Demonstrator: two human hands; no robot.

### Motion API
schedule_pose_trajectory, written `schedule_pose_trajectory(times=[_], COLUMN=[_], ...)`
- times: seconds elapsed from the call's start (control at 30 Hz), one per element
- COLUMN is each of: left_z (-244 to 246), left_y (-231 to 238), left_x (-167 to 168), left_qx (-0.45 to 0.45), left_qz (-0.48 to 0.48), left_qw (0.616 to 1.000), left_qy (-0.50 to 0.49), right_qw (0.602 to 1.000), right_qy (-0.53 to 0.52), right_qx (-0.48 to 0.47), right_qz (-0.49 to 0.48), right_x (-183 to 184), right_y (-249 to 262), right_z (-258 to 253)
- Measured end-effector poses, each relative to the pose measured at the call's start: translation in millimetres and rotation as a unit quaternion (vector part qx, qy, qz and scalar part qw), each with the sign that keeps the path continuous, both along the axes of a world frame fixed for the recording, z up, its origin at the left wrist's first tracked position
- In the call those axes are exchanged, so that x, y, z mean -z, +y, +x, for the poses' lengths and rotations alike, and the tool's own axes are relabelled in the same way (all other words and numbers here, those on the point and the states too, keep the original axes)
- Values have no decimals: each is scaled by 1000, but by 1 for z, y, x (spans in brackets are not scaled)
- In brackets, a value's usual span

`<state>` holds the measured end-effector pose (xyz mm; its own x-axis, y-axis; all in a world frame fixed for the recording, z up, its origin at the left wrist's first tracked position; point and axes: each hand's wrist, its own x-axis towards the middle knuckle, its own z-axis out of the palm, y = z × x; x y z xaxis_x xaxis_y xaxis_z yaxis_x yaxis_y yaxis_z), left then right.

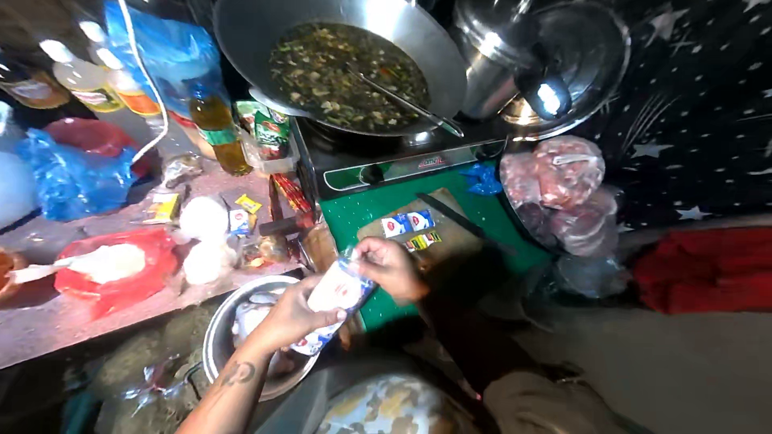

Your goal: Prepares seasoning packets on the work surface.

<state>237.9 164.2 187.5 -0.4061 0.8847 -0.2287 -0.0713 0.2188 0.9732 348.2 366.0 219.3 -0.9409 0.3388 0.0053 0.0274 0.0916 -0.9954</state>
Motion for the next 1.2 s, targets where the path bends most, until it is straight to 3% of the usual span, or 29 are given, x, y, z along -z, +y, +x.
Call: schedule_pose_trajectory(times=[0.1,0.2,0.3,0.4,0.43,0.63,0.8,1.03,1.1,1.2], left_z=[17,38,57,74,78,86,110,125,127,129], left_y=[35,81,120,143,147,173,185,187,186,186], left_x=[-3,-6,-1,13,16,26,30,41,48,50], left_qx=[48,92,133,123,110,24,26,-17,-34,-44], left_qz=[-73,-148,-209,-260,-275,-291,-332,-357,-351,-345], left_qw=[995,978,951,926,920,900,859,838,837,834], left_qy=[55,118,184,245,256,324,389,412,419,428], right_qw=[987,938,863,770,757,763,770,878,872,818], right_qy=[-39,-66,-282,-487,-516,-465,-404,-343,-357,-439], right_qx=[44,124,185,169,144,27,-3,-42,-52,-91], right_qz=[153,316,376,377,375,448,494,331,331,362], right_x=[24,47,44,56,61,76,84,34,24,8], right_y=[34,76,149,225,242,288,296,236,220,200], right_z=[27,57,91,123,131,151,171,229,249,262])
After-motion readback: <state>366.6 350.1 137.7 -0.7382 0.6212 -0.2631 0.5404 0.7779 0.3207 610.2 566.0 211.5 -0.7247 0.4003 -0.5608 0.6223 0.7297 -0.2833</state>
